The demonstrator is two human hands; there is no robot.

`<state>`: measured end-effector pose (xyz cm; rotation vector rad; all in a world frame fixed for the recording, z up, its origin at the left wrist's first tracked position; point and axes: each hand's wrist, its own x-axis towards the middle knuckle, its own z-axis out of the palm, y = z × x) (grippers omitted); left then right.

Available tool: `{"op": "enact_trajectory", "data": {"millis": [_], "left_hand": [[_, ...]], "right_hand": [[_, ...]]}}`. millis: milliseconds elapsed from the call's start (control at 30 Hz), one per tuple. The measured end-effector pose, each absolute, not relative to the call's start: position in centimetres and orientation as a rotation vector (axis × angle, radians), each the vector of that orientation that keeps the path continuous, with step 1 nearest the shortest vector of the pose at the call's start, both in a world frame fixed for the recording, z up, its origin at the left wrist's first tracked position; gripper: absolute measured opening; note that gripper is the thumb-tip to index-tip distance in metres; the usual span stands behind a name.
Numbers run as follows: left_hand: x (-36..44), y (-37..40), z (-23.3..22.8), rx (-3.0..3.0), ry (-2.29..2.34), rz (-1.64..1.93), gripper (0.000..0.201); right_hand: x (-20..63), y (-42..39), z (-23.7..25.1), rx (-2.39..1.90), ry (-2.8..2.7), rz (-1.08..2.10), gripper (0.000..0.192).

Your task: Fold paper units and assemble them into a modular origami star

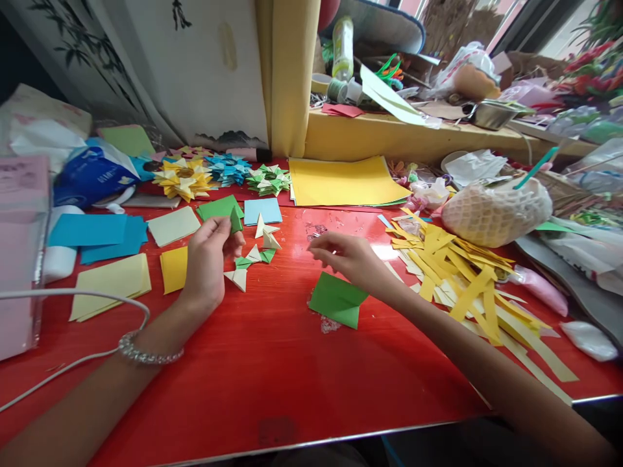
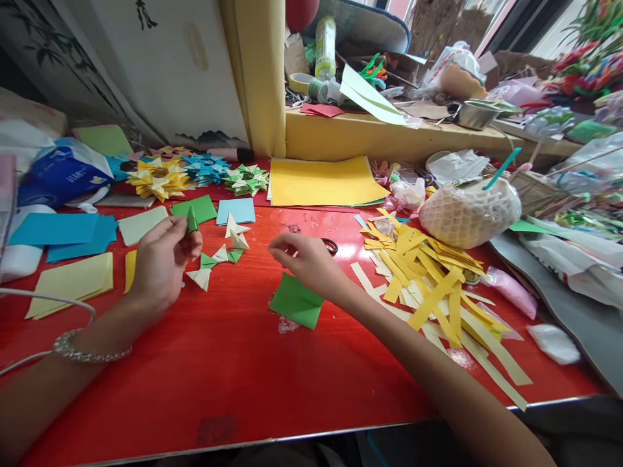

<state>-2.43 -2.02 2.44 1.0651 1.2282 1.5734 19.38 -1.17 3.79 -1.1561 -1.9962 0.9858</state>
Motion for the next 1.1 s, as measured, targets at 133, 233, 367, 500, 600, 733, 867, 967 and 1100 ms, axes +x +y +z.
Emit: {"op": "enact_trajectory", "data": {"millis": [133,233,367,500,600,733,867,967,1100], "left_hand": [[-2.9,-1.6,1.7,1.173,1.314,1.501,0.017],[-2.8,-1.5,1.1,1.241,1.371,1.417,0.021],[-3.0,-1.4,0.5,1.31,1.461,1.392,0.022],[-3.4,-1.1,0.2,1.423,1.61,1.357,0.024],[-3.4,-0.9,0.0,1.466,1.554,1.302,0.028],[-3.1,-0.8,0.0,1.456,1.416,1.243,0.029],[-3.0,-0.9,0.4,1.515,1.465,1.24,0.026],[-3.0,-1.2,0.9,1.523,1.441,1.228,0.025],[-3.3,-1.3,1.1,1.582,1.533,1.192,0.026]], "right_hand": [[15.8,1.4,3.1,-1.185,-2.256,0.777,0.029],[13.1,3.2,2.3,-1.196,-2.339,0.606,0.031],[11.8,4.4,1.9,-1.237,-2.376,0.519,0.015],[13.2,4.3,2.6,-1.175,-2.233,0.597,0.013],[15.1,4.0,3.0,-1.186,-2.136,0.822,0.014],[16.9,3.9,2.5,-1.292,-2.224,0.8,0.008],[17.0,3.5,2.0,-1.396,-2.333,0.408,0.018],[16.3,3.1,2.0,-1.352,-2.327,0.202,0.035],[16.0,3.4,1.5,-1.399,-2.316,0.213,0.045]]}}
